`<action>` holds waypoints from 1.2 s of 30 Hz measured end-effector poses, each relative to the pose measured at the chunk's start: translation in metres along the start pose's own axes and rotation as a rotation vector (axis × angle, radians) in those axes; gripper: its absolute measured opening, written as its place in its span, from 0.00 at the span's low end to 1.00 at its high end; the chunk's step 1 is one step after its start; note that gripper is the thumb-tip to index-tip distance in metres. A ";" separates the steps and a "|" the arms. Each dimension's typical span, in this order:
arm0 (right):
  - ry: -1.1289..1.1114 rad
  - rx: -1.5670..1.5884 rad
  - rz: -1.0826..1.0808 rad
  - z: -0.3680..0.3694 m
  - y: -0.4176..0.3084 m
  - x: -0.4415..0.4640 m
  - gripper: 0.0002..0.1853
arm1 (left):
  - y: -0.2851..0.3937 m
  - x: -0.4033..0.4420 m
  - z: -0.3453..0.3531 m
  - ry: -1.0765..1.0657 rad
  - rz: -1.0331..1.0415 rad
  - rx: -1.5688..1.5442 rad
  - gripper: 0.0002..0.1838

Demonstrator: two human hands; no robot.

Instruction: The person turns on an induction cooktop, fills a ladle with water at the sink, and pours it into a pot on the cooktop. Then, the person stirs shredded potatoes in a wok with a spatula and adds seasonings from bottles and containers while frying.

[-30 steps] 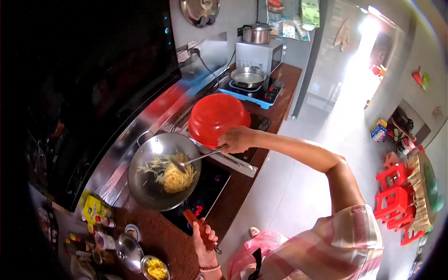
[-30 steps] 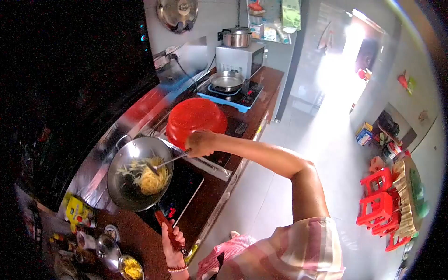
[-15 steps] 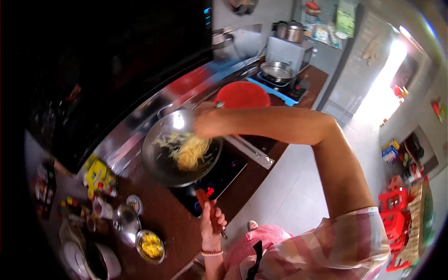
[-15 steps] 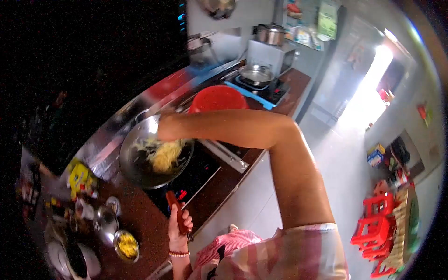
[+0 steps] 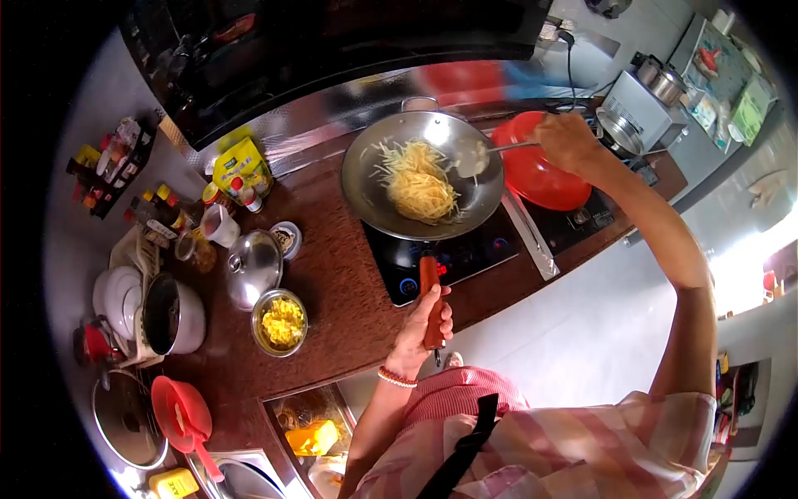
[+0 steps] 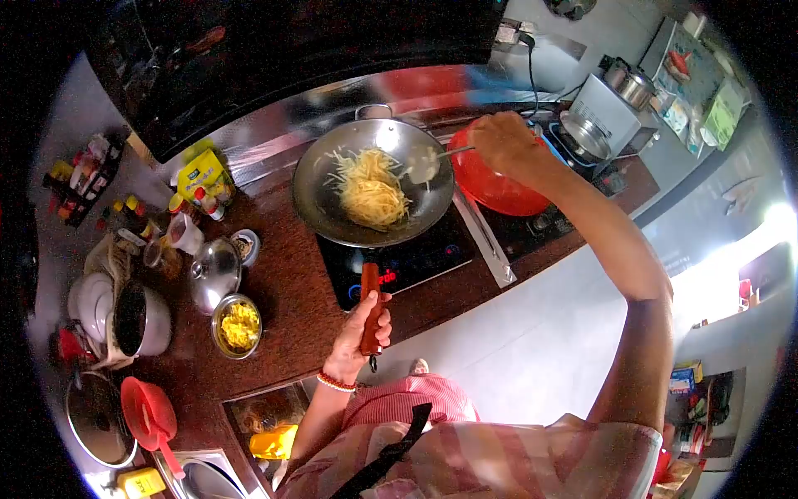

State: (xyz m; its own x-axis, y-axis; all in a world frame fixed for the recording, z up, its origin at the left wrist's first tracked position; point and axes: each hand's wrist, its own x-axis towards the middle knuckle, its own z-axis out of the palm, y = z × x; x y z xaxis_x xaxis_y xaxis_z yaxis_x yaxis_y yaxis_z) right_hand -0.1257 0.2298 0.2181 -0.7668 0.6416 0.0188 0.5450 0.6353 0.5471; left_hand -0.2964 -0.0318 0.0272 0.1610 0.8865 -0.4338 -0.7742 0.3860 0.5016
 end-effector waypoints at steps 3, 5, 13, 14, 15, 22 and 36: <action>-0.159 0.007 0.075 0.001 0.002 0.014 0.10 | 0.000 -0.001 -0.001 -0.010 -0.004 -0.007 0.21; -0.172 0.002 0.138 0.002 -0.004 0.028 0.10 | 0.001 -0.001 -0.001 -0.018 -0.011 -0.026 0.21; 0.023 0.190 0.046 0.038 -0.010 0.126 0.15 | 0.003 0.003 -0.008 -0.054 -0.077 -0.038 0.19; -0.001 0.186 0.012 0.027 -0.018 0.129 0.18 | 0.004 0.003 -0.009 -0.044 -0.068 -0.031 0.19; 0.032 0.201 0.003 0.020 -0.028 0.127 0.19 | 0.004 0.002 -0.008 -0.041 -0.067 -0.021 0.20; 0.220 0.213 -0.226 0.035 -0.059 0.056 0.29 | 0.000 0.003 0.000 -0.007 -0.031 -0.029 0.18; 0.099 0.410 0.045 0.026 -0.038 -0.091 0.22 | 0.005 0.003 -0.002 -0.008 -0.014 0.008 0.19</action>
State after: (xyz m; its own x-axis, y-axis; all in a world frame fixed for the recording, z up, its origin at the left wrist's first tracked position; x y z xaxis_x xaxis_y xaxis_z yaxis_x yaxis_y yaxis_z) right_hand -0.0680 0.1584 0.1736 -0.7570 0.6412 0.1259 0.6533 0.7388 0.1657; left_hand -0.3010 -0.0281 0.0265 0.1768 0.8832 -0.4344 -0.7667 0.4003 0.5019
